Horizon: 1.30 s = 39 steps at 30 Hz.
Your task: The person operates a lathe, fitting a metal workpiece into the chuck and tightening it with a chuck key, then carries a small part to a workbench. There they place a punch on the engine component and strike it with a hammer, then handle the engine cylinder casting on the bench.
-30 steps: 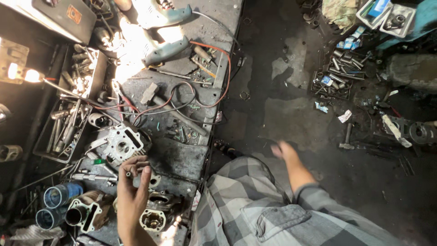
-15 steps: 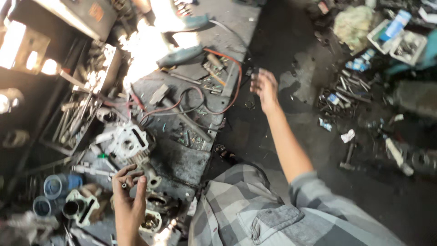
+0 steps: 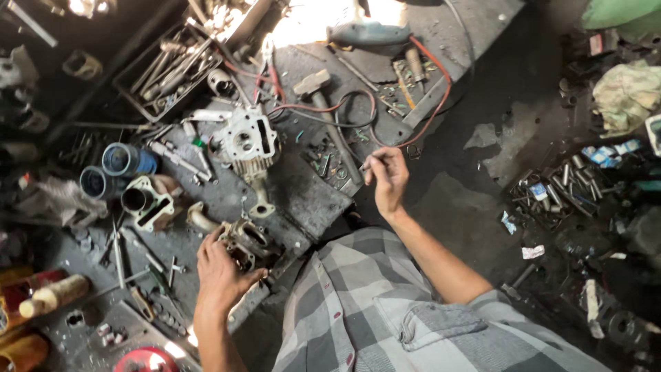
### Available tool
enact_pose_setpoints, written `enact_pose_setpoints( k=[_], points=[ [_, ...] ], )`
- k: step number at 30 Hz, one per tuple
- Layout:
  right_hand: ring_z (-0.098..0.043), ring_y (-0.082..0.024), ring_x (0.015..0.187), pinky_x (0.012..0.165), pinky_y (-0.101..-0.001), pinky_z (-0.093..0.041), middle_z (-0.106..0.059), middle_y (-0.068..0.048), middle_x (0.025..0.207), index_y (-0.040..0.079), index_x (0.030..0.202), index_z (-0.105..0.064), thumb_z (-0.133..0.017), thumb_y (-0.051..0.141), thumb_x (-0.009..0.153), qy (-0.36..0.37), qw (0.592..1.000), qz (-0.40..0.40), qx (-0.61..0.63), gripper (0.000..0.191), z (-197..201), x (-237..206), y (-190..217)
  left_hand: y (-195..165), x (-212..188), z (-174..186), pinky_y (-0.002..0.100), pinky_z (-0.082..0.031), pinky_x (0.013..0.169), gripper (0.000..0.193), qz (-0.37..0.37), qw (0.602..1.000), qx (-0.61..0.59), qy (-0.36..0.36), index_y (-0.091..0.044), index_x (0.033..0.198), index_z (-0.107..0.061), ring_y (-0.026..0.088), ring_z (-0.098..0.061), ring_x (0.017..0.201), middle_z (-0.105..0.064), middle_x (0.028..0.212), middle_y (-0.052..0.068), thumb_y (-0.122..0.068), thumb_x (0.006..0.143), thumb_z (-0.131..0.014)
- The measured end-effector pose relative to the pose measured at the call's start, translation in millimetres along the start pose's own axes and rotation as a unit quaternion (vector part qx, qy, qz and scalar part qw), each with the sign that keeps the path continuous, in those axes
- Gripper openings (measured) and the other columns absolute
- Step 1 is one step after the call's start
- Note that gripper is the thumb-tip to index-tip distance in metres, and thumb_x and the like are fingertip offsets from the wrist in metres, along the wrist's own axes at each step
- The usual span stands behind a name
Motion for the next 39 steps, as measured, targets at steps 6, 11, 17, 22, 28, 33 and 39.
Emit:
enact_pose_setpoints(
  k=[6, 11, 17, 22, 28, 33, 39],
  points=[
    [-0.056, -0.011, 0.067, 0.062, -0.0254, -0.047, -0.064, -0.009, 0.090, 0.003, 0.111, -0.053, -0.054, 0.000, 0.104, 0.133, 0.991, 0.003, -0.021, 0.008, -77.6, -2.5, 21.4, 30.3, -15.7, -19.6, 0.049, -0.040, 0.111, 0.093, -0.018, 0.996, -0.072, -0.058, 0.004, 0.125, -0.047, 0.044, -0.047, 0.134, -0.047, 0.148, 0.023, -0.022, 0.049, -0.095],
    [-0.056, -0.013, 0.068, 0.063, -0.0261, -0.048, -0.063, -0.010, 0.091, 0.003, 0.111, -0.053, -0.053, -0.001, 0.105, 0.178, 0.984, -0.019, -0.011, 0.006, -122.6, -25.9, 15.1, 65.2, -33.7, -21.3, 0.056, -0.034, 0.116, 0.095, 0.038, 0.990, -0.070, -0.120, 0.003, 0.121, -0.049, 0.043, -0.048, 0.130, -0.052, 0.139, 0.022, -0.031, 0.047, -0.098],
    [-0.057, -0.013, 0.069, 0.063, -0.0263, -0.049, -0.064, -0.011, 0.093, 0.003, 0.110, -0.054, -0.053, -0.002, 0.105, 0.260, 0.964, -0.064, 0.009, 0.006, -164.2, -58.8, -4.1, 66.4, -32.4, -23.0, 0.065, -0.022, 0.119, 0.086, 0.025, 0.996, -0.030, -0.074, -0.002, 0.117, -0.053, 0.038, -0.047, 0.133, -0.054, 0.133, 0.019, -0.031, 0.049, -0.097],
    [-0.058, -0.013, 0.070, 0.064, -0.0255, -0.049, -0.065, -0.011, 0.094, 0.003, 0.109, -0.055, -0.055, -0.001, 0.106, 0.326, 0.942, -0.070, -0.025, 0.005, -185.4, -76.0, -13.4, 64.9, -46.9, -22.4, 0.060, -0.029, 0.116, 0.081, 0.035, 0.996, -0.051, -0.062, -0.005, 0.118, -0.052, 0.035, -0.046, 0.135, -0.053, 0.135, 0.014, -0.025, 0.052, -0.095],
    [-0.059, -0.011, 0.068, 0.062, -0.0243, -0.048, -0.066, -0.009, 0.091, 0.002, 0.109, -0.057, -0.057, 0.000, 0.105, 0.367, 0.922, -0.110, -0.055, 0.005, -207.4, -96.7, -32.5, 77.5, -62.3, -29.0, 0.043, -0.052, 0.101, 0.079, 0.040, 0.981, -0.158, -0.101, -0.003, 0.118, -0.049, 0.035, -0.045, 0.138, -0.049, 0.144, 0.015, -0.023, 0.056, -0.094],
    [-0.059, -0.010, 0.072, 0.066, -0.0239, -0.049, -0.067, -0.009, 0.092, 0.002, 0.109, -0.058, -0.057, -0.001, 0.105, 0.417, 0.899, -0.112, -0.081, 0.006, -222.0, -110.2, -38.1, 84.9, -67.3, -36.4, 0.042, -0.054, 0.101, 0.079, 0.048, 0.971, -0.206, -0.110, -0.003, 0.122, -0.048, 0.033, -0.046, 0.140, -0.047, 0.150, 0.013, -0.024, 0.059, -0.093],
    [-0.061, -0.009, 0.074, 0.066, -0.0235, -0.050, -0.067, -0.007, 0.093, 0.002, 0.108, -0.059, -0.059, 0.000, 0.104, 0.447, 0.880, -0.127, -0.097, 0.005, -241.2, -118.6, -46.2, 80.2, -71.2, -20.5, 0.040, -0.053, 0.100, 0.080, 0.047, 0.967, -0.223, -0.115, -0.003, 0.124, -0.048, 0.032, -0.046, 0.142, -0.047, 0.152, 0.012, -0.025, 0.061, -0.091]
  ],
)
Point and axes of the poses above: each hand's wrist, its own x-axis towards the middle knuckle, its own z-axis out of the back of the hand, y = z × x, the point moved 7 cm from there along x, towards the middle knuckle
